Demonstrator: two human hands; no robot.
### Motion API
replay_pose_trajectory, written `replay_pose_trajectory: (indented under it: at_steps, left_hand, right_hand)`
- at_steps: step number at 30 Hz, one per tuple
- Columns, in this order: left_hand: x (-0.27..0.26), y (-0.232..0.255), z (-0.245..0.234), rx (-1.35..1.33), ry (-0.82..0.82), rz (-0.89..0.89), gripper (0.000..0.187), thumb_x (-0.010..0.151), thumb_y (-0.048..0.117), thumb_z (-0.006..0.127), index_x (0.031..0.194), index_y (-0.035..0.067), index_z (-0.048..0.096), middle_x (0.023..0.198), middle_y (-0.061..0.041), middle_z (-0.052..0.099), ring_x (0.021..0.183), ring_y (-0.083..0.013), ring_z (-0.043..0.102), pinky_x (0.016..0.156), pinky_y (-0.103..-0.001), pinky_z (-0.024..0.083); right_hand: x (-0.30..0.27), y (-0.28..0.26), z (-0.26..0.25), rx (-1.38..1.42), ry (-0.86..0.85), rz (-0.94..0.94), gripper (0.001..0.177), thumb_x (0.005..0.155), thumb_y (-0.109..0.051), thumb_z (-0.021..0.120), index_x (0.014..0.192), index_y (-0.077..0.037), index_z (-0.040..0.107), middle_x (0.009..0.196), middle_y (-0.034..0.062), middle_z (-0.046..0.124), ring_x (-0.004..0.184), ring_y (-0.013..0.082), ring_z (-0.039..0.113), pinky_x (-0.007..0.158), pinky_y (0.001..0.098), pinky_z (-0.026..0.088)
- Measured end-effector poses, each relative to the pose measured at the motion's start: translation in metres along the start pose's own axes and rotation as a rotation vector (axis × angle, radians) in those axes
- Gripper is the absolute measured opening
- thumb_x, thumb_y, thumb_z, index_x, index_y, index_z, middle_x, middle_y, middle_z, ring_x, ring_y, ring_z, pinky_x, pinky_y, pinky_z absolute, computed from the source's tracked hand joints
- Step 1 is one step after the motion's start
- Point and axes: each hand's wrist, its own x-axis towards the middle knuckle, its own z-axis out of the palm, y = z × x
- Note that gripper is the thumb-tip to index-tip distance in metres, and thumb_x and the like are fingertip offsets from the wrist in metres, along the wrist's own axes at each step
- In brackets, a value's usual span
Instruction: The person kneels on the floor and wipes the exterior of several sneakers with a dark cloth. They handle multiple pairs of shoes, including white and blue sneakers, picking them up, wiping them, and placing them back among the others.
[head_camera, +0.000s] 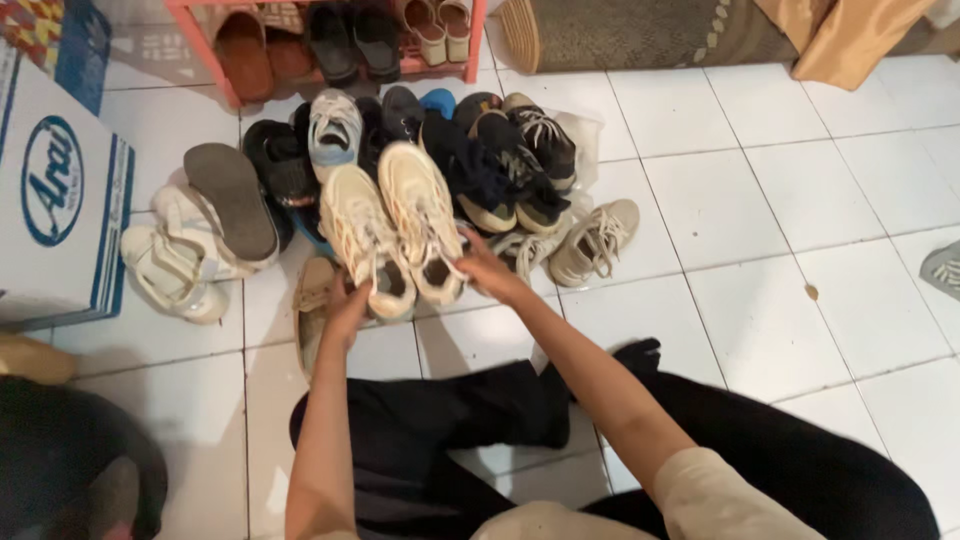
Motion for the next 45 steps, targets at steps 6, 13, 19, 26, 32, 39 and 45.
replay_pose_trajectory:
  at_steps: [6, 13, 19, 26, 32, 39, 45]
  left_hand:
    - [-0.090, 0.143, 0.013, -0.097, -0.084, 0.161, 0.074, 0.090, 0.035, 0.066, 0.154, 0.012, 0.038, 0.141, -0.014, 0.057, 0.124, -0.0287, 0.060, 0.088, -0.048, 0.056]
    - [-0.125, 0.220, 0.034, -0.126, -0.044, 0.116, 0.060, 0.091, 0.035, 0.062, 0.144, 0.011, 0.047, 0.131, -0.003, 0.058, 0.112, -0.0184, 0.060, 0.074, -0.046, 0.057]
    - [-0.026, 0.197, 0.054, -0.245, -0.107, 0.449, 0.049, 0.100, 0.025, 0.068, 0.137, -0.004, 0.053, 0.127, -0.014, 0.066, 0.110, -0.0195, 0.066, 0.090, -0.034, 0.058]
    - [0.154, 0.230, 0.034, -0.186, -0.054, 0.431, 0.058, 0.097, 0.025, 0.066, 0.147, 0.002, 0.047, 0.130, -0.012, 0.065, 0.114, -0.0183, 0.064, 0.094, -0.032, 0.053]
    - [0.353, 0.259, 0.021, -0.043, 0.017, 0.970, 0.037, 0.113, 0.019, 0.063, 0.144, 0.002, 0.055, 0.140, -0.009, 0.061, 0.131, -0.0180, 0.057, 0.112, -0.035, 0.046]
    - [0.422, 0.315, -0.006, -0.384, 0.003, 0.709, 0.032, 0.112, 0.025, 0.063, 0.129, -0.002, 0.066, 0.113, -0.003, 0.068, 0.102, -0.0126, 0.061, 0.091, -0.031, 0.051]
    - [0.422, 0.358, -0.028, -0.096, 0.313, 0.475, 0.036, 0.099, 0.034, 0.063, 0.116, 0.003, 0.071, 0.103, -0.001, 0.072, 0.093, -0.0092, 0.064, 0.080, -0.027, 0.052]
  right_hand:
    - [-0.068, -0.163, 0.040, 0.024, 0.280, -0.174, 0.064, 0.092, -0.041, 0.050, 0.153, -0.019, 0.050, 0.118, 0.0020, 0.067, 0.096, 0.0172, 0.059, 0.073, 0.0335, 0.047]
    - [-0.083, -0.222, 0.017, 0.187, 0.342, -0.102, 0.052, 0.094, -0.047, 0.049, 0.139, -0.023, 0.059, 0.113, -0.0014, 0.068, 0.096, 0.0143, 0.063, 0.083, 0.0327, 0.049]
    - [-0.030, -0.211, -0.053, 0.300, 0.428, -0.049, 0.044, 0.099, -0.054, 0.051, 0.117, -0.017, 0.064, 0.094, 0.0029, 0.058, 0.082, 0.0185, 0.055, 0.072, 0.0373, 0.044]
    - [0.161, -0.250, -0.069, 0.253, 0.412, -0.053, 0.045, 0.091, -0.050, 0.054, 0.121, -0.018, 0.063, 0.105, 0.0043, 0.071, 0.096, 0.0212, 0.068, 0.082, 0.0442, 0.055]
    - [0.369, -0.234, -0.101, 0.200, 0.410, -0.270, 0.051, 0.091, -0.053, 0.061, 0.129, -0.020, 0.059, 0.101, -0.0018, 0.063, 0.088, 0.0174, 0.061, 0.082, 0.0462, 0.055]
    - [0.412, -0.270, -0.112, 0.384, 0.272, -0.117, 0.037, 0.091, -0.052, 0.063, 0.101, -0.016, 0.066, 0.073, -0.0019, 0.057, 0.062, 0.0121, 0.052, 0.065, 0.0350, 0.050]
    - [0.445, -0.315, -0.087, 0.525, 0.326, 0.155, 0.047, 0.090, -0.060, 0.059, 0.090, -0.013, 0.061, 0.064, -0.0006, 0.058, 0.051, 0.0141, 0.053, 0.058, 0.0383, 0.054]
